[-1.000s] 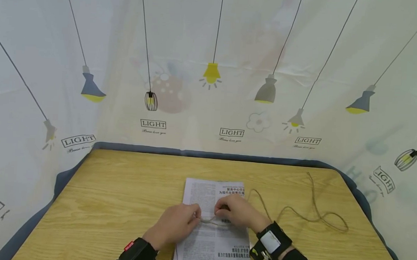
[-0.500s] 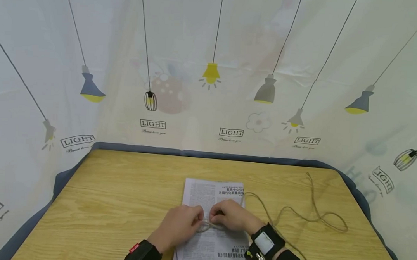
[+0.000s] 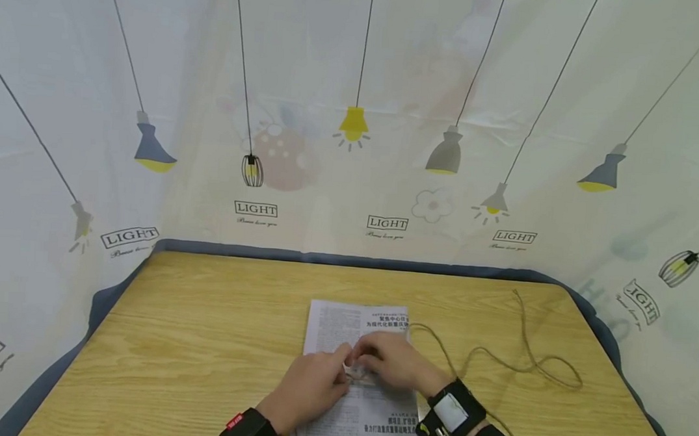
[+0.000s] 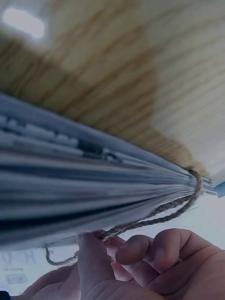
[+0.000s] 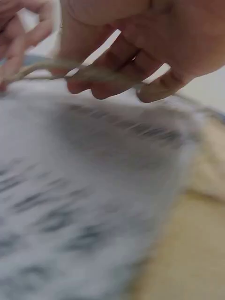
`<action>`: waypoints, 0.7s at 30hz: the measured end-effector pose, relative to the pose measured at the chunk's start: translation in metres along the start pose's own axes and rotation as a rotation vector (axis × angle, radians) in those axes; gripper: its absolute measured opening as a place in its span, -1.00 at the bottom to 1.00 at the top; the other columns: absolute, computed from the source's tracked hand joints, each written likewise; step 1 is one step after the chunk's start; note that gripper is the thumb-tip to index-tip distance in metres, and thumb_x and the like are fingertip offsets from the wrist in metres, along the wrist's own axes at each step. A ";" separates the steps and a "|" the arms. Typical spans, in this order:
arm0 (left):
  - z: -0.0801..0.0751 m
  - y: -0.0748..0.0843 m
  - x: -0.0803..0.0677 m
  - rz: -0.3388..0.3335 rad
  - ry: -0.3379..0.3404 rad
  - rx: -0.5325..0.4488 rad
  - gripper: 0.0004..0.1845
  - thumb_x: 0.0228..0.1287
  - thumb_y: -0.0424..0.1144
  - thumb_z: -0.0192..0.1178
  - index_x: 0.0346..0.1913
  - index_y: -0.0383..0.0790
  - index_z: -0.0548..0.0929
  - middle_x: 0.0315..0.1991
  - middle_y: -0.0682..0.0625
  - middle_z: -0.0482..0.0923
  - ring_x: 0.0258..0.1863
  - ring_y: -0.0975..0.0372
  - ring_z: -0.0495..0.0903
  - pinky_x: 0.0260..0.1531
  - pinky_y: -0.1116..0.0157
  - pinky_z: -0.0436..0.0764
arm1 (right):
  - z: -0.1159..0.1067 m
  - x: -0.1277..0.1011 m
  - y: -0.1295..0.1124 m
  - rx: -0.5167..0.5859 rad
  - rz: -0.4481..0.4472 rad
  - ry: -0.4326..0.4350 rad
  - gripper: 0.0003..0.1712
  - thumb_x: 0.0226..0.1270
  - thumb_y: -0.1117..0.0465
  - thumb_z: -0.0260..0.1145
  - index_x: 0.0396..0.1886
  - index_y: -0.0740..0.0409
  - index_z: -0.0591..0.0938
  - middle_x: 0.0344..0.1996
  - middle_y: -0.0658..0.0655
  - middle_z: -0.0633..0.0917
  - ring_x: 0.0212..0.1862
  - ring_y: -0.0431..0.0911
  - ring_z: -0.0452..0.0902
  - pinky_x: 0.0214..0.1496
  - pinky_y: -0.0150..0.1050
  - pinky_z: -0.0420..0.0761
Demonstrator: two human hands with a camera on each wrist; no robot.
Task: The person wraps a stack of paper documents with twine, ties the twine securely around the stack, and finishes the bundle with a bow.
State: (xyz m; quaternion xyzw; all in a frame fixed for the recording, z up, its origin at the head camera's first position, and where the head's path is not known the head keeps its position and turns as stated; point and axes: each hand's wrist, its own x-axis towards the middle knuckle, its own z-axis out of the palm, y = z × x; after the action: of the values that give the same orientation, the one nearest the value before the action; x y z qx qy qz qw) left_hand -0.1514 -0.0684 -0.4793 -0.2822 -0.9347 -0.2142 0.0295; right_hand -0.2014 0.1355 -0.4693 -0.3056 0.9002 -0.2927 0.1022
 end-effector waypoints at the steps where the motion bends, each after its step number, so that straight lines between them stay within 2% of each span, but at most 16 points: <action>1: 0.000 -0.001 -0.001 -0.005 0.000 -0.006 -0.68 0.09 -0.20 0.41 -0.22 0.00 0.44 -0.44 0.21 0.65 -0.50 0.47 0.55 -0.52 0.47 0.44 | -0.007 -0.003 0.003 -0.011 0.020 0.038 -0.84 0.42 0.26 0.18 -0.18 -0.02 0.69 -0.20 -0.06 0.73 -0.16 -0.24 0.60 -0.08 -0.27 0.56; 4: -0.001 -0.004 -0.002 -0.023 -0.006 -0.021 -0.72 0.11 -0.19 0.39 -0.24 0.01 0.46 -0.43 0.23 0.65 -0.49 0.49 0.53 -0.52 0.48 0.43 | -0.033 -0.015 0.018 -0.071 0.084 0.135 -0.71 0.40 0.43 0.07 -0.10 0.09 0.66 -0.10 0.06 0.70 -0.01 -0.06 0.62 0.05 -0.08 0.58; 6: -0.002 -0.006 -0.002 -0.040 -0.020 -0.027 -0.74 0.13 -0.17 0.38 -0.26 0.02 0.46 -0.43 0.24 0.63 -0.48 0.50 0.50 -0.51 0.48 0.43 | -0.051 -0.028 0.033 -0.121 0.158 0.157 -0.64 0.32 0.51 0.04 -0.07 0.13 0.64 -0.07 0.10 0.69 0.04 0.02 0.61 0.09 -0.01 0.57; 9: -0.002 -0.007 -0.002 -0.055 -0.033 -0.048 -0.79 0.16 -0.17 0.34 -0.28 0.03 0.47 -0.45 0.26 0.58 -0.51 0.51 0.45 -0.51 0.49 0.41 | -0.069 -0.054 0.058 -0.223 0.252 0.127 -0.58 0.19 0.58 0.08 -0.07 0.15 0.65 -0.06 0.20 0.67 0.05 0.15 0.58 0.04 0.09 0.56; 12: -0.005 -0.007 -0.001 -0.060 -0.040 -0.077 -0.82 0.20 -0.18 0.30 -0.29 0.04 0.46 -0.48 0.29 0.52 -0.55 0.50 0.39 -0.52 0.49 0.38 | -0.073 -0.078 0.081 -0.303 0.301 0.075 -0.60 0.15 0.56 0.20 -0.11 0.08 0.66 -0.03 0.26 0.62 0.04 0.23 0.53 -0.06 0.13 0.55; 15: -0.008 -0.006 0.000 -0.065 -0.054 -0.105 -0.85 0.25 -0.18 0.27 -0.30 0.05 0.47 -0.48 0.29 0.50 -0.59 0.48 0.36 -0.54 0.48 0.36 | -0.069 -0.093 0.101 -0.331 0.268 0.066 -0.73 0.15 0.45 0.32 -0.24 0.03 0.64 -0.09 0.24 0.59 -0.02 0.21 0.52 -0.12 0.10 0.54; 18: -0.013 -0.006 0.000 -0.064 -0.074 -0.125 -0.89 0.28 -0.17 0.26 -0.29 0.05 0.50 -0.46 0.28 0.54 -0.59 0.47 0.36 -0.54 0.48 0.37 | -0.066 -0.098 0.114 -0.300 0.240 0.066 -0.82 0.19 0.37 0.36 -0.35 -0.01 0.58 -0.18 0.14 0.56 -0.11 0.07 0.53 -0.13 -0.01 0.55; 21: -0.017 -0.006 0.000 -0.062 -0.093 -0.135 -0.90 0.29 -0.14 0.27 -0.29 0.06 0.53 -0.43 0.27 0.58 -0.58 0.48 0.38 -0.52 0.48 0.37 | -0.067 -0.098 0.120 -0.267 0.260 0.042 -0.84 0.24 0.30 0.37 -0.39 -0.03 0.56 -0.26 0.04 0.52 -0.20 -0.09 0.47 -0.16 -0.10 0.53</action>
State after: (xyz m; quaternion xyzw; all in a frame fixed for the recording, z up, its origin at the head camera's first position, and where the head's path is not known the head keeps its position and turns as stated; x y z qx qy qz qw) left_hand -0.1558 -0.0794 -0.4659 -0.2640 -0.9269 -0.2639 -0.0398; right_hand -0.2069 0.3033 -0.4852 -0.1912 0.9650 -0.1612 0.0789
